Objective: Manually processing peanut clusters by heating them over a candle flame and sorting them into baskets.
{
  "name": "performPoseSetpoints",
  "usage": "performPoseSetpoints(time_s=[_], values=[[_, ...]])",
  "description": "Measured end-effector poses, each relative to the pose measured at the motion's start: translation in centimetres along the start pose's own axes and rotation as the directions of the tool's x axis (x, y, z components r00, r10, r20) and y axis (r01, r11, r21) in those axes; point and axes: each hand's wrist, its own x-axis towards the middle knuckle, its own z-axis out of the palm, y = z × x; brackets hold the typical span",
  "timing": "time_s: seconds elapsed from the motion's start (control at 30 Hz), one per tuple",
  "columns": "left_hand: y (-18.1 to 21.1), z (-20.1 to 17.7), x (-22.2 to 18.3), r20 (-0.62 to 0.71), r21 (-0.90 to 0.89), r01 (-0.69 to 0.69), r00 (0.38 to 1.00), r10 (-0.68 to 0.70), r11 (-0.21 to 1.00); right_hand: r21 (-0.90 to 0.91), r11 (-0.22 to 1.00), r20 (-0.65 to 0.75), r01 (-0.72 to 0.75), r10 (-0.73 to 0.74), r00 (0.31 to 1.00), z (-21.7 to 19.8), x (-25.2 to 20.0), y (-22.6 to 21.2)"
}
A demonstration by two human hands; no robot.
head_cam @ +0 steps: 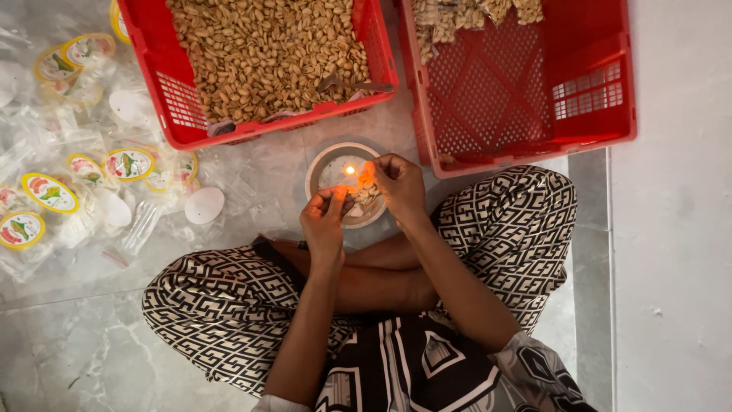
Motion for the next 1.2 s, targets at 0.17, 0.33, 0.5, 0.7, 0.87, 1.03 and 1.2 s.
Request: performPoseSetpoints(time_s=[0.17,0.33,0.5,0.7,0.87,1.03,1.2], values=[[-0.1,0.3,0.3,-0.001,0.007,0.0,1.0,0.0,1.0,0.012,1.0,-0.017,-0.001,0.001,1.0,-0.3,0.3,0.2],[0.2,0.6,0.2,-0.003,0.038,0.001,1.0,-0.001,0.999,0.035,0.999,-0.035,-0.005,0.006,0.999,-0.3,0.5,0.9],[0.3,0.7,0.2,-0.005,0.087,-0.016,1.0,0.017,0.996,0.009,1.0,-0.046,0.009,-0.009,0.999,-0.6,0.6,1.1],[1.4,1.2,-0.2,0.028,0.116,-0.034,0.999,0.031,0.993,0.037,0.999,-0.083,-0.029,0.032,0.996,-0.3,0.4,0.5],[1.1,1.3,-0.1,0.036,0.126,-0.039,0.999,0.035,0.991,0.046,0.998,-0.102,-0.045,0.049,0.994,-0.5,0.1,0.3],[0.2,1.1,0.4,0.067,0.144,-0.05,0.997,0.04,0.988,0.063,0.996,-0.123,-0.063,0.07,0.99,-0.6,-0.4,-0.6],[-0.8,1.1,1.2,0.06,0.136,-0.088,0.995,0.081,0.987,0.076,0.994,-0.136,-0.081,0.091,0.986,-0.5,-0.4,-0.8]])
